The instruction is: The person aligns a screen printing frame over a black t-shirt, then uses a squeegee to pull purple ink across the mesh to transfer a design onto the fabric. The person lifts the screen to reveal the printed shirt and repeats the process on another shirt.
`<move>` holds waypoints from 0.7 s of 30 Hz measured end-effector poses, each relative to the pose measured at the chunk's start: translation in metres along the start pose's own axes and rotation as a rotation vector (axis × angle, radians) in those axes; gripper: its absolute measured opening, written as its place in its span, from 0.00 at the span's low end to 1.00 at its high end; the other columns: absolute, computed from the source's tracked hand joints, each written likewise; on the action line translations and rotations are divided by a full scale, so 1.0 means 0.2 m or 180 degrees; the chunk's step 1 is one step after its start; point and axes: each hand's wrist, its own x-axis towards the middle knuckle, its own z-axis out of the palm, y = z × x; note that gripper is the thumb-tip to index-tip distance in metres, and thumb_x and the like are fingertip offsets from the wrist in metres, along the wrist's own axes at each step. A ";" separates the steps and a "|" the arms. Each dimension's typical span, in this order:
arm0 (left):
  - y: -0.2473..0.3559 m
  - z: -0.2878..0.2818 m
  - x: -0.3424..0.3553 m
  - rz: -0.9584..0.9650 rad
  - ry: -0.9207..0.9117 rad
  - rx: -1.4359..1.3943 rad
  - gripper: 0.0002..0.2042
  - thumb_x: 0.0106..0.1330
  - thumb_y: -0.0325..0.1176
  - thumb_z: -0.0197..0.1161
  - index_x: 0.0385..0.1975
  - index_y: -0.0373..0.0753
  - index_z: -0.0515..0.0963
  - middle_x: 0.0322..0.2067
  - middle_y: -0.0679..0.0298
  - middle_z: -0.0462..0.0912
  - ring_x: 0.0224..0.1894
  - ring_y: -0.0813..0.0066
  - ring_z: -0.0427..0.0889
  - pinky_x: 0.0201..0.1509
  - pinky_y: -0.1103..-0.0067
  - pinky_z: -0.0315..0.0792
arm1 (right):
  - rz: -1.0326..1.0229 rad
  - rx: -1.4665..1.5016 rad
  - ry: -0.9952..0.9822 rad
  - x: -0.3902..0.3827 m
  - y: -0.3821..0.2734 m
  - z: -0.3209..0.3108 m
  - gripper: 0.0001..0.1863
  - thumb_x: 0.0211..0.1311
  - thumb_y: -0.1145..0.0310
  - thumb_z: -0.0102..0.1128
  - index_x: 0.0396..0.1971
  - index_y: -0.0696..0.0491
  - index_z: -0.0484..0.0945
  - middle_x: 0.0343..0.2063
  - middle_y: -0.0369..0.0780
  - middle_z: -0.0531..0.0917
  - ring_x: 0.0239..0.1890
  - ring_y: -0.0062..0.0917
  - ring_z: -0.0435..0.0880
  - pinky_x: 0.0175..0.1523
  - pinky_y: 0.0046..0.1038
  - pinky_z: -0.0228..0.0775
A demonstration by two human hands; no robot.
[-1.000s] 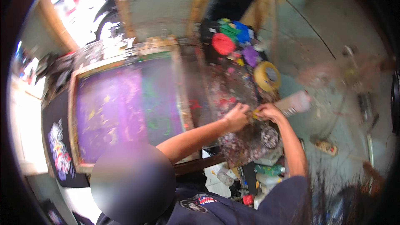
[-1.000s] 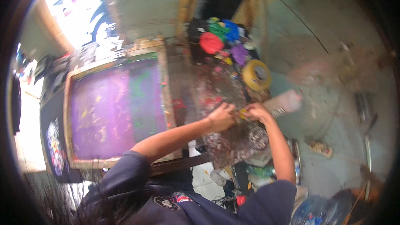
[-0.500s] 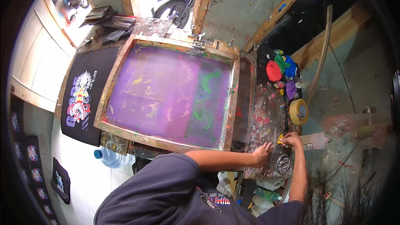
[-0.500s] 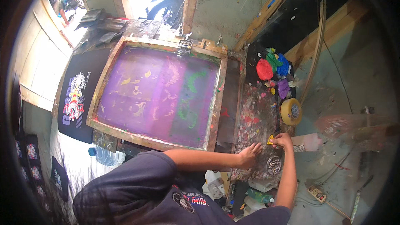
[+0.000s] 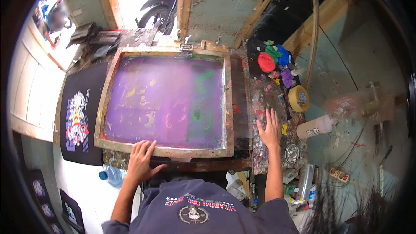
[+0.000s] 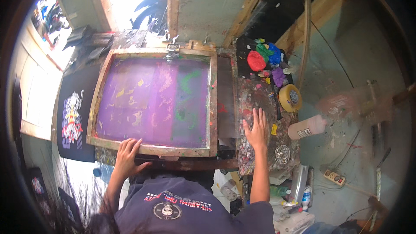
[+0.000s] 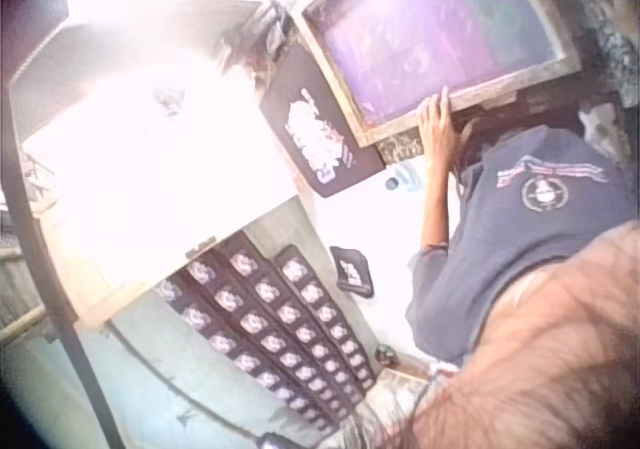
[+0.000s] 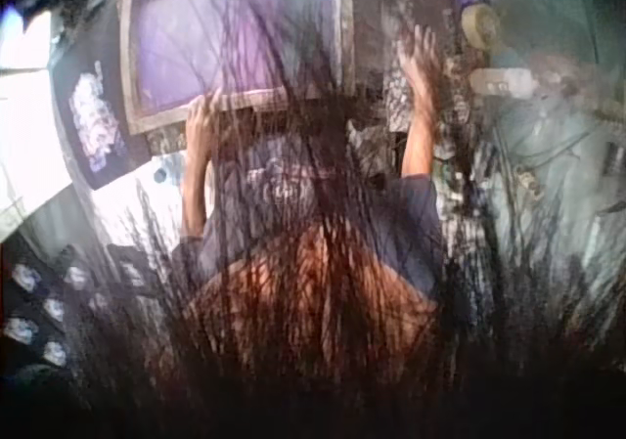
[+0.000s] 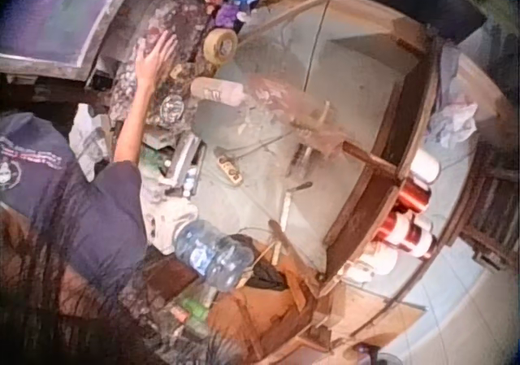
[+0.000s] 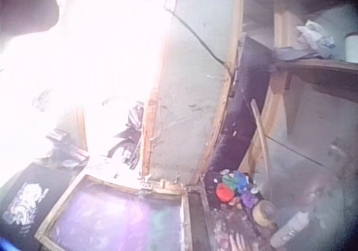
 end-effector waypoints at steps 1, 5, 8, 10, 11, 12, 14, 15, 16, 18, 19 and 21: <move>-0.01 0.01 -0.02 -0.0010 0.0107 0.0094 0.43 0.53 0.53 0.79 0.66 0.34 0.73 0.55 0.52 0.77 0.62 0.50 0.74 0.71 0.58 0.66 | 0.0017 -0.0001 -0.0001 0.00 0.01 0.04 0.42 0.74 0.41 0.55 0.79 0.50 0.58 0.79 0.53 0.57 0.81 0.49 0.53 0.82 0.47 0.46; -0.14 0.14 0.00 -0.0055 0.0456 0.0070 0.37 0.55 0.48 0.79 0.62 0.34 0.75 0.50 0.56 0.80 0.56 0.55 0.78 0.64 0.59 0.70 | 0.0125 -0.0041 -0.0118 -0.03 0.07 0.13 0.44 0.75 0.37 0.49 0.81 0.48 0.54 0.81 0.52 0.51 0.82 0.50 0.48 0.83 0.50 0.41; -0.22 0.15 -0.01 0.0603 0.0698 0.0347 0.30 0.57 0.46 0.78 0.56 0.36 0.77 0.47 0.57 0.81 0.52 0.57 0.80 0.60 0.60 0.71 | 0.0162 -0.0041 -0.0185 -0.05 0.08 0.15 0.44 0.76 0.36 0.48 0.82 0.46 0.54 0.81 0.52 0.50 0.83 0.50 0.47 0.83 0.53 0.38; -0.24 0.07 0.00 0.0730 0.0795 0.0467 0.30 0.56 0.49 0.78 0.54 0.37 0.78 0.48 0.56 0.82 0.52 0.57 0.81 0.61 0.59 0.71 | 0.0167 -0.0019 -0.0252 -0.04 0.07 0.16 0.43 0.76 0.37 0.47 0.82 0.45 0.53 0.82 0.51 0.49 0.83 0.49 0.45 0.83 0.55 0.35; -0.23 -0.03 0.01 0.0784 0.0859 0.0560 0.31 0.56 0.50 0.79 0.54 0.37 0.79 0.49 0.56 0.82 0.52 0.57 0.81 0.61 0.59 0.71 | 0.0156 -0.0022 -0.0287 -0.04 0.05 0.16 0.43 0.76 0.38 0.48 0.82 0.44 0.53 0.82 0.51 0.49 0.83 0.49 0.45 0.83 0.56 0.34; -0.21 -0.16 0.03 0.0837 0.0926 0.0656 0.31 0.56 0.51 0.79 0.54 0.38 0.79 0.49 0.56 0.83 0.52 0.56 0.81 0.61 0.59 0.71 | 0.0140 -0.0024 -0.0318 -0.04 0.02 0.16 0.42 0.76 0.39 0.49 0.82 0.44 0.53 0.82 0.51 0.49 0.83 0.49 0.44 0.83 0.56 0.33; -0.11 -0.47 0.18 0.0816 0.1287 0.0788 0.31 0.57 0.54 0.79 0.54 0.39 0.81 0.51 0.56 0.82 0.54 0.54 0.81 0.63 0.59 0.70 | 0.0153 0.0001 -0.0226 -0.07 0.01 0.15 0.42 0.75 0.43 0.53 0.82 0.46 0.54 0.81 0.52 0.49 0.84 0.48 0.43 0.82 0.59 0.32; -0.07 -0.62 0.25 0.0837 0.1729 0.1053 0.30 0.57 0.53 0.79 0.54 0.40 0.82 0.51 0.56 0.82 0.54 0.53 0.81 0.63 0.58 0.70 | 0.0137 0.0026 -0.0190 -0.07 -0.03 0.14 0.43 0.75 0.44 0.54 0.82 0.47 0.54 0.81 0.53 0.49 0.84 0.48 0.43 0.82 0.59 0.32; -0.05 -0.74 0.36 0.0866 0.2160 0.1307 0.30 0.57 0.51 0.80 0.55 0.41 0.82 0.52 0.55 0.82 0.53 0.53 0.81 0.64 0.58 0.70 | 0.0137 0.0043 -0.0160 -0.08 -0.04 0.14 0.43 0.74 0.45 0.55 0.81 0.48 0.54 0.81 0.53 0.49 0.84 0.48 0.43 0.82 0.59 0.32; -0.02 -0.93 0.60 0.0753 0.2923 0.1126 0.28 0.56 0.46 0.82 0.54 0.42 0.84 0.52 0.55 0.82 0.53 0.54 0.81 0.63 0.60 0.72 | 0.0221 0.0041 -0.0269 -0.04 -0.15 0.12 0.44 0.72 0.42 0.56 0.80 0.52 0.57 0.80 0.55 0.51 0.83 0.50 0.44 0.82 0.59 0.32; -0.02 -0.99 0.76 0.0825 0.3176 0.1064 0.26 0.56 0.43 0.82 0.53 0.41 0.85 0.53 0.55 0.82 0.54 0.55 0.82 0.62 0.61 0.73 | -0.0015 -0.0040 -0.0219 0.00 -0.20 0.12 0.44 0.73 0.42 0.56 0.79 0.53 0.58 0.80 0.55 0.51 0.83 0.50 0.44 0.82 0.59 0.33; -0.08 -1.13 1.09 0.1058 0.3600 0.1106 0.22 0.56 0.38 0.82 0.50 0.40 0.86 0.53 0.55 0.83 0.55 0.58 0.82 0.60 0.65 0.74 | -0.0325 0.0061 -0.0215 0.09 -0.30 0.15 0.43 0.74 0.42 0.55 0.78 0.55 0.60 0.80 0.55 0.54 0.83 0.50 0.46 0.82 0.57 0.36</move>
